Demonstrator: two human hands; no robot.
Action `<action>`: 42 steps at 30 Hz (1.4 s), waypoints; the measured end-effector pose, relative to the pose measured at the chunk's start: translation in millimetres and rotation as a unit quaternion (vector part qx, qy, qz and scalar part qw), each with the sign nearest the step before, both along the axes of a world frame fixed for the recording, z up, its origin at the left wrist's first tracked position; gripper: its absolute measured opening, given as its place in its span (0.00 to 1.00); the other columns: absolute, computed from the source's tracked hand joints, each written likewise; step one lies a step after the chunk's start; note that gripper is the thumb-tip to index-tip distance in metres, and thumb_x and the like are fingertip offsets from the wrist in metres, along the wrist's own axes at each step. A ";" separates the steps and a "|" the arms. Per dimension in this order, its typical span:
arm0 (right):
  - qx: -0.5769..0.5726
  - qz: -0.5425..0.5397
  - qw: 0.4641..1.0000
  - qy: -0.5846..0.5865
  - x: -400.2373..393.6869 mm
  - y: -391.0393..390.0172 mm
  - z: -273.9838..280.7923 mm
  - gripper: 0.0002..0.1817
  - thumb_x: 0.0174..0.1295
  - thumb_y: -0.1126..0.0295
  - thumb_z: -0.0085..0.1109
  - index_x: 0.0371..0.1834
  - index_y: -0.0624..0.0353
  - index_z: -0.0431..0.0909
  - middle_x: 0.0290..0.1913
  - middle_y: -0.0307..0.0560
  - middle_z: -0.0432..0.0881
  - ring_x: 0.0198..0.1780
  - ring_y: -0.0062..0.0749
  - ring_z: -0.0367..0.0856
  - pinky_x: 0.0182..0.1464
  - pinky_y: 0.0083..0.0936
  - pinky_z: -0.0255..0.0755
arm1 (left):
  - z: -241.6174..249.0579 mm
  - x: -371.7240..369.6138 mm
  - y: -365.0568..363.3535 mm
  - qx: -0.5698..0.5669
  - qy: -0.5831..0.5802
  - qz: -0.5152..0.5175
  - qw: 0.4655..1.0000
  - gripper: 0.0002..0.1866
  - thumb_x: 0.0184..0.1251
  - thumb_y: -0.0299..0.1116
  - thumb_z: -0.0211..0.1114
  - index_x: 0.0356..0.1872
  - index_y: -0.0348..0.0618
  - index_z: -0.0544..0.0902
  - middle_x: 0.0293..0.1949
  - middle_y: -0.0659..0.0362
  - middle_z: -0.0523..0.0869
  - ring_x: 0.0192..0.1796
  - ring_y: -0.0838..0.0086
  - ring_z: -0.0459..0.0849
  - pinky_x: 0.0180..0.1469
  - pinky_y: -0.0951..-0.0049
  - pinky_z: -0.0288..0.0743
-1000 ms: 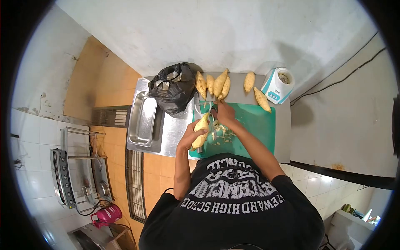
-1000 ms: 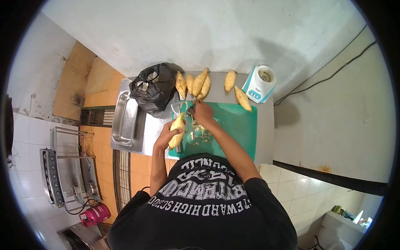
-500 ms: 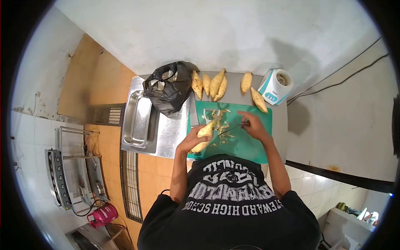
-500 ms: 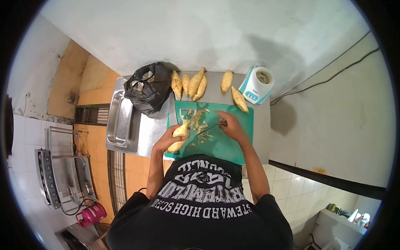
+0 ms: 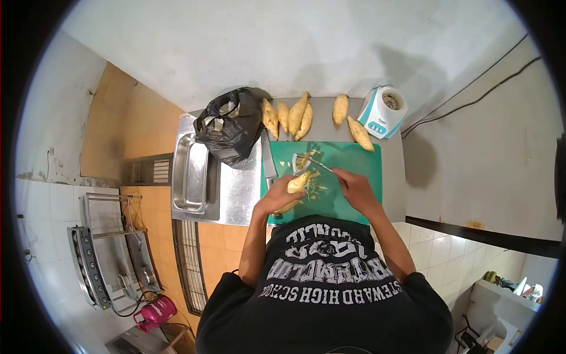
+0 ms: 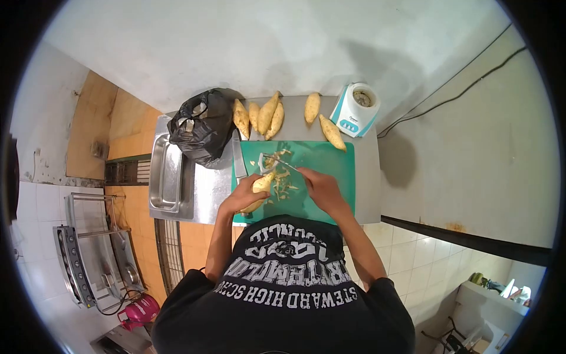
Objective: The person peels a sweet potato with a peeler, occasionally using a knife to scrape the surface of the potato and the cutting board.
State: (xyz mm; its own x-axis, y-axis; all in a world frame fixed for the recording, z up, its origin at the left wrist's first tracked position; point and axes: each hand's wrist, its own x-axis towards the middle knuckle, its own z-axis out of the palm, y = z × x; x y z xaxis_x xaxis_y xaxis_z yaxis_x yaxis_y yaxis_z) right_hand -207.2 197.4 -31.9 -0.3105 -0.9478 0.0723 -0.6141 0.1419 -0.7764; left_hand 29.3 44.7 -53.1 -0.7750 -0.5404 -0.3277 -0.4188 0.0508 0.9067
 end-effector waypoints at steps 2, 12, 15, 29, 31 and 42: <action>-0.072 0.021 0.991 0.114 1.6 -6.3 -13.2 0.17 0.66 0.74 0.59 0.58 0.47 0.82 0.36 0.53 0.86 0.36 0.52 0.86 0.38 0.44 0.79 | -3.7 -0.7 0.5 -0.061 0.009 -0.006 0.998 0.30 0.56 0.39 0.77 0.55 0.29 0.79 0.45 0.48 0.86 0.47 0.66 0.85 0.52 0.67 0.79; -0.022 0.015 0.977 0.210 2.4 -8.5 -14.6 0.19 0.61 0.75 0.61 0.55 0.45 0.84 0.30 0.47 0.82 0.28 0.49 0.83 0.30 0.42 0.79 | 11.0 0.8 7.3 -0.096 -0.031 0.001 0.995 0.34 0.54 0.41 0.78 0.57 0.27 0.79 0.48 0.42 0.85 0.52 0.58 0.84 0.57 0.64 0.76; -0.053 0.006 0.981 0.187 4.1 -14.2 -14.0 0.19 0.61 0.76 0.61 0.55 0.45 0.85 0.30 0.48 0.82 0.27 0.49 0.83 0.30 0.41 0.79 | 12.1 0.8 7.8 -0.125 -0.040 0.009 0.991 0.33 0.55 0.42 0.78 0.56 0.28 0.80 0.47 0.42 0.85 0.52 0.58 0.84 0.57 0.64 0.76; -0.078 0.002 0.987 0.141 0.6 -16.9 -0.2 0.17 0.62 0.78 0.59 0.53 0.51 0.85 0.32 0.51 0.83 0.30 0.49 0.83 0.33 0.42 0.77 | 26.4 0.6 -0.2 0.288 0.102 0.058 0.950 0.35 0.61 0.38 0.69 0.69 0.34 0.73 0.51 0.53 0.84 0.43 0.71 0.85 0.40 0.71 0.84; -0.077 -0.003 0.988 0.135 -2.7 -16.8 -3.7 0.17 0.62 0.78 0.59 0.53 0.52 0.85 0.32 0.51 0.83 0.30 0.50 0.83 0.32 0.42 0.77 | 26.1 -0.7 -0.3 0.321 0.152 0.069 0.932 0.35 0.60 0.39 0.67 0.68 0.35 0.75 0.48 0.55 0.82 0.39 0.71 0.86 0.34 0.70 0.87; -0.122 -0.001 0.980 0.158 -5.4 -25.4 -5.7 0.15 0.62 0.77 0.59 0.51 0.54 0.85 0.30 0.51 0.82 0.28 0.49 0.82 0.30 0.41 0.77 | 32.4 -0.1 -0.1 0.299 0.145 0.075 0.940 0.36 0.59 0.38 0.68 0.70 0.36 0.74 0.47 0.56 0.82 0.40 0.71 0.86 0.34 0.70 0.87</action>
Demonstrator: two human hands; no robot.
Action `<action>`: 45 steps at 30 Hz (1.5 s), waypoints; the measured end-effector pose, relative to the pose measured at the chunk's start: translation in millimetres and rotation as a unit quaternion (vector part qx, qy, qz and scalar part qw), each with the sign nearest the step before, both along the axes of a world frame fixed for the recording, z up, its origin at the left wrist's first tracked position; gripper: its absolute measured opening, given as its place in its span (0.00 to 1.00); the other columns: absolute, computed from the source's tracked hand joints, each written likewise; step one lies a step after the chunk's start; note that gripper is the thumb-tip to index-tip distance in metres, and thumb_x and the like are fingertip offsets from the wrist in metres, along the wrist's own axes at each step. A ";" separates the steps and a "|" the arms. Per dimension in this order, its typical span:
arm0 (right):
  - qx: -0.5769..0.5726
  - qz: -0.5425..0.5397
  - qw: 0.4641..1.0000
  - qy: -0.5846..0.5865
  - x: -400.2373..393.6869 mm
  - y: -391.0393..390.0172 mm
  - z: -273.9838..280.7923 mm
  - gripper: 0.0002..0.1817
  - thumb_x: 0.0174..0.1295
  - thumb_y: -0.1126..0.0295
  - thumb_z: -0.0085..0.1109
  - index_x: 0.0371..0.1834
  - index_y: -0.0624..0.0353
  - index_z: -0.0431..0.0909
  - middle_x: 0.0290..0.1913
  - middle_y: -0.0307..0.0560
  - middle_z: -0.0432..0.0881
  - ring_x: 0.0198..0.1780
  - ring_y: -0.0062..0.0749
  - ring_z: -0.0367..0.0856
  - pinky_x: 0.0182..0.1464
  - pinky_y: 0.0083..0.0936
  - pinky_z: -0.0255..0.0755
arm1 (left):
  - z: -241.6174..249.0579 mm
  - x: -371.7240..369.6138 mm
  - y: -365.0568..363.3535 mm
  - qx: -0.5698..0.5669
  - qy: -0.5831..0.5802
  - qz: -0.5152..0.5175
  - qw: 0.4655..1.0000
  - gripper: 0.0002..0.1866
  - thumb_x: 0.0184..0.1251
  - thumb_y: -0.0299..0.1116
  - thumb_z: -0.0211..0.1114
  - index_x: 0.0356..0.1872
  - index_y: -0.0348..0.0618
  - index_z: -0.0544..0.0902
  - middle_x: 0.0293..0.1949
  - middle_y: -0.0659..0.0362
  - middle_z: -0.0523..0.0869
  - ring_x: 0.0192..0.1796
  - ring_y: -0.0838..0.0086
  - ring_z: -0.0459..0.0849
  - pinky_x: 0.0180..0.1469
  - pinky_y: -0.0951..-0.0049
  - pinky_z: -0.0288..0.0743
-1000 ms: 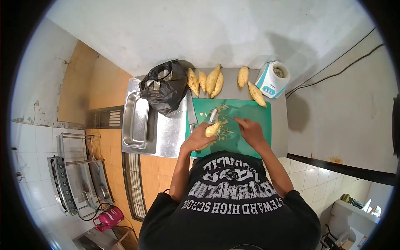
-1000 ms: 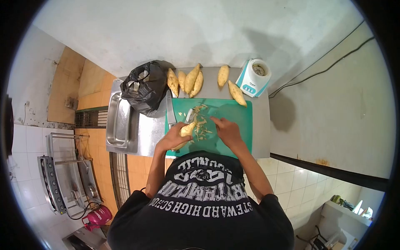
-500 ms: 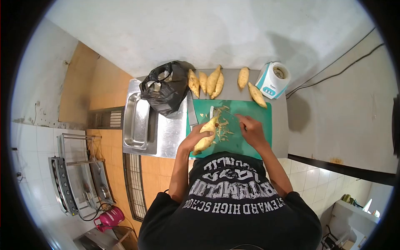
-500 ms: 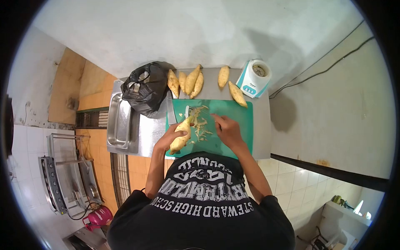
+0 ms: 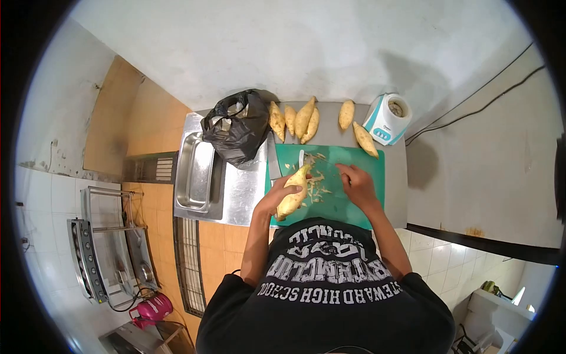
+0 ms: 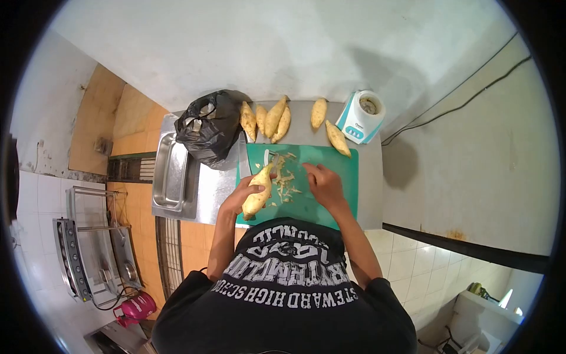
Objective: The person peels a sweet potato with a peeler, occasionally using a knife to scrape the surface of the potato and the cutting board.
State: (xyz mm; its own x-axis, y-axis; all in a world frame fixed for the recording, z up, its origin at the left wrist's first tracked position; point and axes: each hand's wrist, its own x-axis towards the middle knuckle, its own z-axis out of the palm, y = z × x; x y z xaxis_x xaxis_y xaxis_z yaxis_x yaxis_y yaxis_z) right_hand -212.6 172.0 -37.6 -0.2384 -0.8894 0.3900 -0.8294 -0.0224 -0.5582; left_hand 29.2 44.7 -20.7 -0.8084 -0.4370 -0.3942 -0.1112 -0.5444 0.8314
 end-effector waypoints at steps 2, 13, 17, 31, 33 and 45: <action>-0.011 -0.022 0.999 -0.032 -1.0 0.9 7.2 0.14 0.61 0.76 0.60 0.50 0.54 0.85 0.30 0.51 0.82 0.28 0.49 0.82 0.30 0.40 0.77 | 0.8 0.4 -0.1 -0.001 0.000 0.009 1.000 0.36 0.59 0.38 0.68 0.70 0.36 0.74 0.47 0.56 0.82 0.40 0.71 0.86 0.34 0.70 0.87; -0.029 -0.012 0.999 -0.013 1.9 -2.4 12.7 0.14 0.60 0.78 0.61 0.48 0.54 0.86 0.29 0.51 0.81 0.27 0.48 0.82 0.30 0.40 0.77 | 0.2 0.2 -0.3 0.011 0.013 -0.005 1.000 0.35 0.61 0.37 0.67 0.71 0.36 0.73 0.55 0.53 0.83 0.44 0.70 0.85 0.40 0.70 0.86; -0.006 -0.001 1.000 0.021 -0.6 -0.9 5.3 0.13 0.60 0.78 0.61 0.47 0.54 0.86 0.29 0.51 0.81 0.27 0.48 0.82 0.29 0.40 0.76 | -0.9 -2.8 -1.3 0.004 0.018 -0.007 1.000 0.35 0.60 0.39 0.67 0.69 0.36 0.74 0.48 0.56 0.81 0.41 0.71 0.86 0.35 0.70 0.87; 0.004 0.005 0.996 -0.086 1.1 -3.3 14.5 0.11 0.62 0.76 0.61 0.47 0.55 0.86 0.30 0.52 0.83 0.28 0.50 0.82 0.31 0.40 0.76 | 2.6 -2.1 -4.7 -0.026 0.016 0.007 1.000 0.38 0.58 0.40 0.68 0.70 0.35 0.73 0.47 0.57 0.82 0.41 0.71 0.86 0.35 0.71 0.87; 0.003 -0.012 0.990 -0.139 2.9 -1.5 18.9 0.11 0.62 0.76 0.61 0.47 0.56 0.86 0.31 0.52 0.84 0.29 0.50 0.82 0.31 0.40 0.76 | 4.1 -1.2 -1.8 -0.024 0.009 0.012 1.000 0.38 0.57 0.41 0.68 0.71 0.35 0.73 0.47 0.57 0.82 0.40 0.71 0.86 0.35 0.71 0.87; 0.001 -0.042 0.991 -0.128 8.8 2.7 29.8 0.09 0.63 0.75 0.60 0.44 0.57 0.86 0.32 0.52 0.86 0.30 0.46 0.86 0.33 0.38 0.78 | -6.4 5.3 4.2 -0.003 0.031 -0.008 0.999 0.39 0.59 0.36 0.68 0.73 0.36 0.70 0.49 0.55 0.83 0.41 0.71 0.85 0.37 0.71 0.85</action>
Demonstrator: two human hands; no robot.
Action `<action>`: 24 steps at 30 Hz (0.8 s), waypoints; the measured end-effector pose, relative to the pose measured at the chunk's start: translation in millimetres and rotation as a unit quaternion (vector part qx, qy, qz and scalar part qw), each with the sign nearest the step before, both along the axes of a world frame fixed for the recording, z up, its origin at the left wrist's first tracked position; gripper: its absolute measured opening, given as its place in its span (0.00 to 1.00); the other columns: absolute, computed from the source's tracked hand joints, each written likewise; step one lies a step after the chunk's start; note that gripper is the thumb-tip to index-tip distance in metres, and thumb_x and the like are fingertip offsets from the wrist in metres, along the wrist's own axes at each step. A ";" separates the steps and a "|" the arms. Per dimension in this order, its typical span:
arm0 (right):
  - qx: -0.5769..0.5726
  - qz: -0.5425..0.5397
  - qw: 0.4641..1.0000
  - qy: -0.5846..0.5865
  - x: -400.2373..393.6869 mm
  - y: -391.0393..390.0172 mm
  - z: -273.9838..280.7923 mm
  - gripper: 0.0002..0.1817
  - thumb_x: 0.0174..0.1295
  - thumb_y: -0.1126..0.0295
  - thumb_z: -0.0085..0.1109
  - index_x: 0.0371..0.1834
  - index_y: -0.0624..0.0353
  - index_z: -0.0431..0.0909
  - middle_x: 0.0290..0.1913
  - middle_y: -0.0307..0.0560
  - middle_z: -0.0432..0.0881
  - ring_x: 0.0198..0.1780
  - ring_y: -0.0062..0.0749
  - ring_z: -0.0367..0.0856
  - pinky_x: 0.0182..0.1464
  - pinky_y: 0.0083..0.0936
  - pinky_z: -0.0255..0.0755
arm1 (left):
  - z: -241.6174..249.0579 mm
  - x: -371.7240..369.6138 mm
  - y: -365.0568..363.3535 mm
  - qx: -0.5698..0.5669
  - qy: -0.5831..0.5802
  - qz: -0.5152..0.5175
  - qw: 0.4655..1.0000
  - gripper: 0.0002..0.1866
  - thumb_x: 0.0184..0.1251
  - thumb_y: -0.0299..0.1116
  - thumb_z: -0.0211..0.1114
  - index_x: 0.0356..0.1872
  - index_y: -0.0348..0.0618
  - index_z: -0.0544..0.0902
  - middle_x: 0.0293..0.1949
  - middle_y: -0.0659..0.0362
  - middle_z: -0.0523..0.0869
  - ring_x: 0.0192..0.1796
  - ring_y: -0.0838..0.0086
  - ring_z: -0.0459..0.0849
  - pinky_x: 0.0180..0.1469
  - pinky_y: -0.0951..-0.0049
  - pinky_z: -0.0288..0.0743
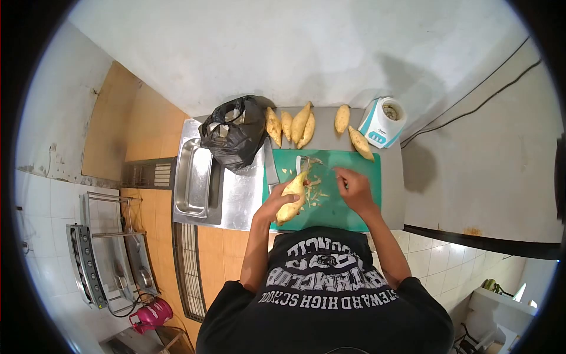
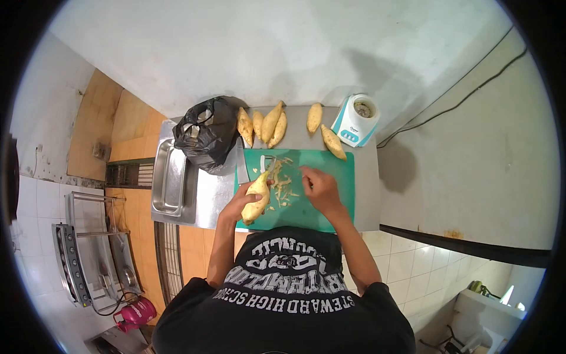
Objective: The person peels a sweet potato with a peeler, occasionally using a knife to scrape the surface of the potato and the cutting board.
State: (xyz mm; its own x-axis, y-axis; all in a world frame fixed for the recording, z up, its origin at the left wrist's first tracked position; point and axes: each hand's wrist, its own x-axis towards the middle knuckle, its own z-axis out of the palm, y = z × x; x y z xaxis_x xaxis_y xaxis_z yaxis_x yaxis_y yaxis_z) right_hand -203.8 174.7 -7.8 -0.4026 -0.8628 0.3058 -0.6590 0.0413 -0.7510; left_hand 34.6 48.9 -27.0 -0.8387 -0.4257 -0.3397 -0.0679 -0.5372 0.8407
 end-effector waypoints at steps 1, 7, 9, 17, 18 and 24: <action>0.025 0.010 0.999 0.017 1.1 2.3 -5.1 0.08 0.63 0.75 0.60 0.43 0.57 0.85 0.33 0.52 0.86 0.30 0.45 0.86 0.33 0.37 0.79 | 0.0 0.2 0.9 0.005 0.003 0.002 1.000 0.39 0.59 0.37 0.68 0.73 0.37 0.71 0.49 0.55 0.84 0.41 0.71 0.86 0.37 0.71 0.85; 0.029 0.005 1.000 0.004 5.7 7.3 0.5 0.09 0.62 0.75 0.61 0.45 0.57 0.85 0.33 0.52 0.87 0.30 0.45 0.86 0.33 0.37 0.79 | 8.6 -3.5 1.6 -0.004 0.007 0.018 1.000 0.39 0.57 0.40 0.70 0.70 0.33 0.73 0.47 0.56 0.82 0.41 0.70 0.86 0.35 0.69 0.86; 0.011 -0.021 1.000 -0.002 6.0 7.4 -3.9 0.10 0.62 0.75 0.61 0.45 0.57 0.85 0.33 0.51 0.87 0.30 0.45 0.86 0.33 0.37 0.79 | 6.7 -4.2 1.7 0.001 0.009 0.011 1.000 0.39 0.57 0.40 0.70 0.70 0.33 0.73 0.47 0.56 0.82 0.41 0.70 0.86 0.35 0.69 0.86; -0.007 -0.031 0.999 -0.020 9.2 8.4 10.6 0.09 0.63 0.75 0.60 0.46 0.57 0.85 0.33 0.52 0.87 0.30 0.45 0.86 0.33 0.39 0.79 | 12.5 -8.9 2.2 -0.004 0.012 0.015 1.000 0.38 0.57 0.39 0.69 0.70 0.32 0.72 0.52 0.55 0.82 0.41 0.71 0.86 0.36 0.69 0.87; -0.007 -0.031 0.999 -0.020 8.3 10.0 6.8 0.09 0.63 0.75 0.60 0.46 0.57 0.85 0.33 0.52 0.87 0.30 0.45 0.86 0.33 0.39 0.79 | 13.3 -9.0 2.4 -0.003 0.014 0.011 1.000 0.38 0.58 0.38 0.69 0.71 0.32 0.72 0.52 0.55 0.82 0.41 0.71 0.86 0.37 0.69 0.87; 0.027 0.013 0.999 -0.017 11.4 11.1 12.3 0.09 0.66 0.74 0.59 0.46 0.59 0.85 0.34 0.53 0.87 0.30 0.48 0.86 0.33 0.38 0.78 | 19.4 -10.0 3.1 -0.014 0.017 0.018 1.000 0.39 0.58 0.39 0.69 0.71 0.32 0.71 0.49 0.56 0.83 0.41 0.71 0.86 0.37 0.70 0.87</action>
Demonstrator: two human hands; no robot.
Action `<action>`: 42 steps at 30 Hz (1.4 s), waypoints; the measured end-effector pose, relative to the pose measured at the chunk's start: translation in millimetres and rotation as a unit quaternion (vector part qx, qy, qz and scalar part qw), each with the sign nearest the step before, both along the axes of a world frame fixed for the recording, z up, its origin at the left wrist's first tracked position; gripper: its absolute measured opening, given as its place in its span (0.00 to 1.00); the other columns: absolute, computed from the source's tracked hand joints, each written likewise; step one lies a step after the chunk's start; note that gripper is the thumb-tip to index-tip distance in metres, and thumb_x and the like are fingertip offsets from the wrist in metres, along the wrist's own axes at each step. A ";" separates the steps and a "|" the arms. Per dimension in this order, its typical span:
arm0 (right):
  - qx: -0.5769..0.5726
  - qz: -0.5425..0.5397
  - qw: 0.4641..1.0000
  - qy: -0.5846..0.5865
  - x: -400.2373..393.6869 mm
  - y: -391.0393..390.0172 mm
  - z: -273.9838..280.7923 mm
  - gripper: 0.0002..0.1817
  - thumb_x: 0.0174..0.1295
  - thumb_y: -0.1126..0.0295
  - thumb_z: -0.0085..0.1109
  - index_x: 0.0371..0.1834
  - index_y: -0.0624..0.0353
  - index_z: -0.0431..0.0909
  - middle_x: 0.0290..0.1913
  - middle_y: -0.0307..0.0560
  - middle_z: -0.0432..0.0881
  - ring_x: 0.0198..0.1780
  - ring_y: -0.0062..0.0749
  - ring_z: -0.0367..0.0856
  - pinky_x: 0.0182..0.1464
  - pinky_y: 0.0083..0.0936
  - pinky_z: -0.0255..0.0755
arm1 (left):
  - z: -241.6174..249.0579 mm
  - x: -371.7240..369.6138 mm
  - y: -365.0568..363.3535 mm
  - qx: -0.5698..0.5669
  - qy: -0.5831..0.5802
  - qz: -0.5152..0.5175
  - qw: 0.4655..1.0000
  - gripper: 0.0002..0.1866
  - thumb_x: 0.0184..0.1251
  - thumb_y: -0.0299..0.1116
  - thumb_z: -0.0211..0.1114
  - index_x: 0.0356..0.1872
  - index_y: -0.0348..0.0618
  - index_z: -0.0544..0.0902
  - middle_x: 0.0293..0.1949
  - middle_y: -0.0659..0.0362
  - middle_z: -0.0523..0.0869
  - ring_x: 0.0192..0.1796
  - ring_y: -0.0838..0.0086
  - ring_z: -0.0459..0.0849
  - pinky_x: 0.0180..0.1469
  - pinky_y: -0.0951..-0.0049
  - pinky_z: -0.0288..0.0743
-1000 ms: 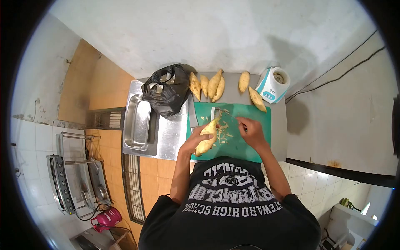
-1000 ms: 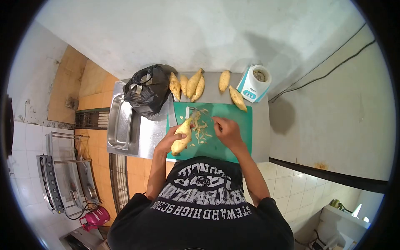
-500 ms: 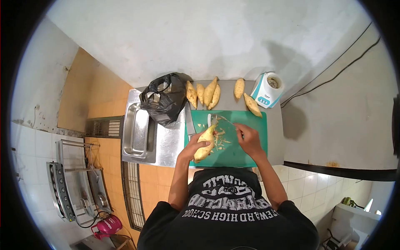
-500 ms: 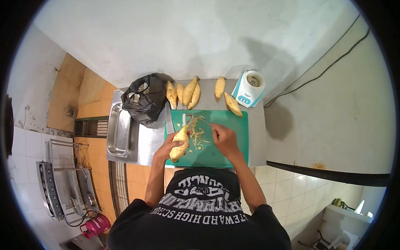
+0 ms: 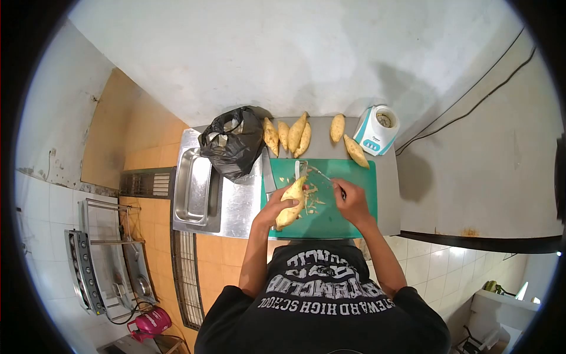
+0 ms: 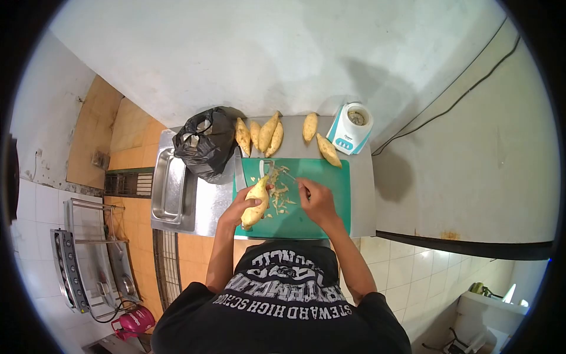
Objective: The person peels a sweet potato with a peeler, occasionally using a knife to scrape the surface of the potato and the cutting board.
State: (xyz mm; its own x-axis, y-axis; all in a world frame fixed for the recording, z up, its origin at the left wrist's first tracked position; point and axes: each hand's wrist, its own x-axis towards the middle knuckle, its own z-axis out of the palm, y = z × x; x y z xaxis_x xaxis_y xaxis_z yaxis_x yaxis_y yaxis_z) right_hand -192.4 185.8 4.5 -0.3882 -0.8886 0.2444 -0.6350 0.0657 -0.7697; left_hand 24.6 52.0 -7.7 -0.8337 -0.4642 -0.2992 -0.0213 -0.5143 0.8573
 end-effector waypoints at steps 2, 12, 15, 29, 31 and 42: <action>-0.034 -0.024 0.999 -0.006 -0.3 -4.0 1.3 0.08 0.66 0.74 0.59 0.44 0.59 0.85 0.35 0.54 0.87 0.30 0.48 0.85 0.33 0.38 0.77 | 2.2 -0.3 2.1 0.004 0.002 0.000 1.000 0.39 0.58 0.39 0.69 0.71 0.32 0.71 0.49 0.56 0.83 0.41 0.72 0.86 0.37 0.70 0.87; -0.099 -0.100 0.976 -0.164 -12.4 -27.3 -10.7 0.07 0.71 0.72 0.60 0.45 0.65 0.80 0.29 0.42 0.82 0.24 0.24 0.75 0.29 0.26 0.72 | 2.3 -5.7 -3.7 0.002 0.021 -0.029 0.999 0.40 0.55 0.40 0.71 0.69 0.32 0.73 0.47 0.56 0.82 0.42 0.71 0.86 0.37 0.68 0.87; -0.001 -0.072 0.913 -0.401 -7.3 -46.2 -7.9 0.11 0.69 0.70 0.66 0.48 0.66 0.81 0.26 0.30 0.75 0.26 0.12 0.66 0.28 0.17 0.64 | 4.4 -8.2 -3.3 0.021 0.046 -0.044 0.998 0.40 0.55 0.40 0.71 0.69 0.32 0.73 0.47 0.56 0.82 0.42 0.70 0.86 0.37 0.67 0.87; -0.079 -0.030 0.983 -0.165 1.3 -75.1 -27.8 0.08 0.64 0.75 0.70 0.43 0.66 0.87 0.21 0.39 0.78 0.25 0.13 0.64 0.26 0.19 0.61 | -4.7 -2.7 8.8 0.076 0.099 -0.042 0.991 0.38 0.59 0.40 0.71 0.70 0.33 0.71 0.46 0.58 0.81 0.41 0.71 0.86 0.34 0.71 0.86; -0.088 -0.035 0.983 -0.160 2.2 -75.7 -28.7 0.06 0.64 0.75 0.70 0.41 0.66 0.87 0.21 0.40 0.78 0.24 0.15 0.65 0.26 0.20 0.61 | -7.4 -3.1 8.5 0.071 0.114 -0.041 0.990 0.39 0.59 0.42 0.70 0.70 0.33 0.71 0.46 0.57 0.81 0.42 0.70 0.85 0.34 0.70 0.86; -0.158 -0.054 0.984 -0.070 6.7 -79.6 -27.2 0.05 0.62 0.76 0.70 0.39 0.65 0.87 0.26 0.46 0.83 0.22 0.21 0.71 0.27 0.23 0.68 | -5.1 -4.7 8.8 0.105 0.123 -0.012 0.987 0.40 0.57 0.45 0.70 0.69 0.32 0.72 0.43 0.56 0.80 0.44 0.70 0.84 0.33 0.71 0.86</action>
